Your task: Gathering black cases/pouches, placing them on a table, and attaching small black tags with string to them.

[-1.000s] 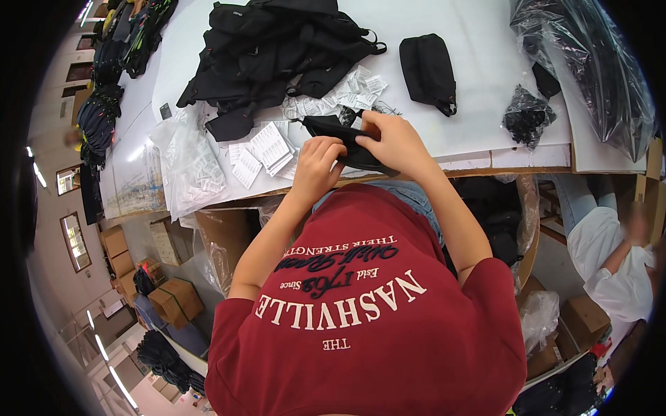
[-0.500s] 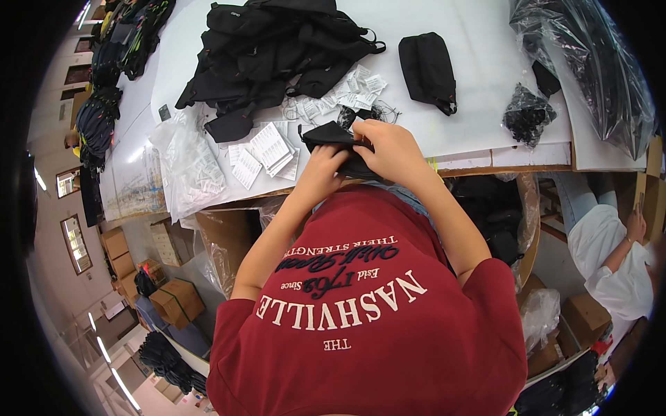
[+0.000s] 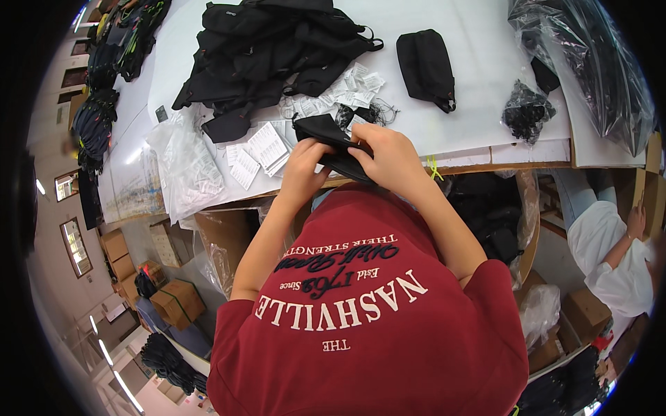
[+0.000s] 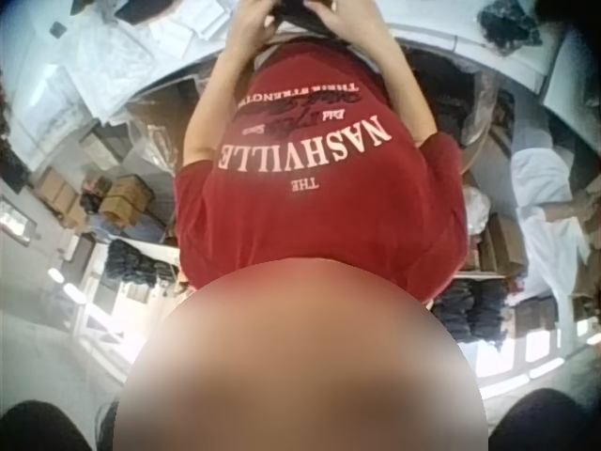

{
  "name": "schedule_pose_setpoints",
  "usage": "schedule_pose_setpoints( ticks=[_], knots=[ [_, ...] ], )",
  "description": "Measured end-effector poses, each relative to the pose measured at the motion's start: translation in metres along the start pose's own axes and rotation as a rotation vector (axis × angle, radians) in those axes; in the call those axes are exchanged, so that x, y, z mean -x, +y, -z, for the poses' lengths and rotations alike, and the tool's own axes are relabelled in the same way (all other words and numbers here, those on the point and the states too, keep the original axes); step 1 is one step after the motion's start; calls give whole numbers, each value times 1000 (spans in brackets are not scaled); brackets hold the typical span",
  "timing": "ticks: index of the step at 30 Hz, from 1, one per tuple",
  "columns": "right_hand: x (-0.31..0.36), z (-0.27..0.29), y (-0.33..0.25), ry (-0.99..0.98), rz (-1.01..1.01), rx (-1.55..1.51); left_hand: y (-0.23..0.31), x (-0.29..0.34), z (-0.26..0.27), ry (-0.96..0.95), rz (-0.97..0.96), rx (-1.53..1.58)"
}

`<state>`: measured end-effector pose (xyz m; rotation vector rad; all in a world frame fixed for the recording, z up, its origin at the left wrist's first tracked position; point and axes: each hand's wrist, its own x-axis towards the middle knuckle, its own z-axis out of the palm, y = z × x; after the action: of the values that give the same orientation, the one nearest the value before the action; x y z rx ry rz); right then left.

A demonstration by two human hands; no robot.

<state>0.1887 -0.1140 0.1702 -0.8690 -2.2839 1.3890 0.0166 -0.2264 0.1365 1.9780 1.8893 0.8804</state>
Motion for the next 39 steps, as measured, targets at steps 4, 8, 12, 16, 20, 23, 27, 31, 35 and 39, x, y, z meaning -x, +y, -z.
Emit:
schedule_pose_setpoints(
  ticks=[4, 8, 12, 16, 20, 23, 27, 31, 35, 39],
  knots=[
    [-1, 1, -5, -16, 105, -6, -1, 6, 9, 53, -88, -66],
    [-2, 1, -8, -36, 122, -9, -2, 7, 10, 48, -125, -68],
    [-2, 1, -8, -56, 112, -14, -2, 9, 9, 32, -119, -86],
    [-7, 1, -2, 36, 97, 50, 1, 10, 6, -10, -124, -94],
    [-22, 4, 4, 48, 28, 71, 9, 6, 6, -69, -121, -126],
    [-29, -2, 3, -3, 86, 25, 29, -3, 11, -329, -11, -35],
    [-36, -6, -1, -180, 86, -60, 26, -8, 11, -459, 105, 205],
    [-40, -3, 34, -507, -130, -738, 16, -5, 25, -459, 319, 567],
    [-19, 6, 74, -633, -78, -278, -9, 21, 16, -382, 386, 661],
    [-3, 13, 81, -471, -49, -49, -15, 32, 16, -463, 615, 736]
  ],
)
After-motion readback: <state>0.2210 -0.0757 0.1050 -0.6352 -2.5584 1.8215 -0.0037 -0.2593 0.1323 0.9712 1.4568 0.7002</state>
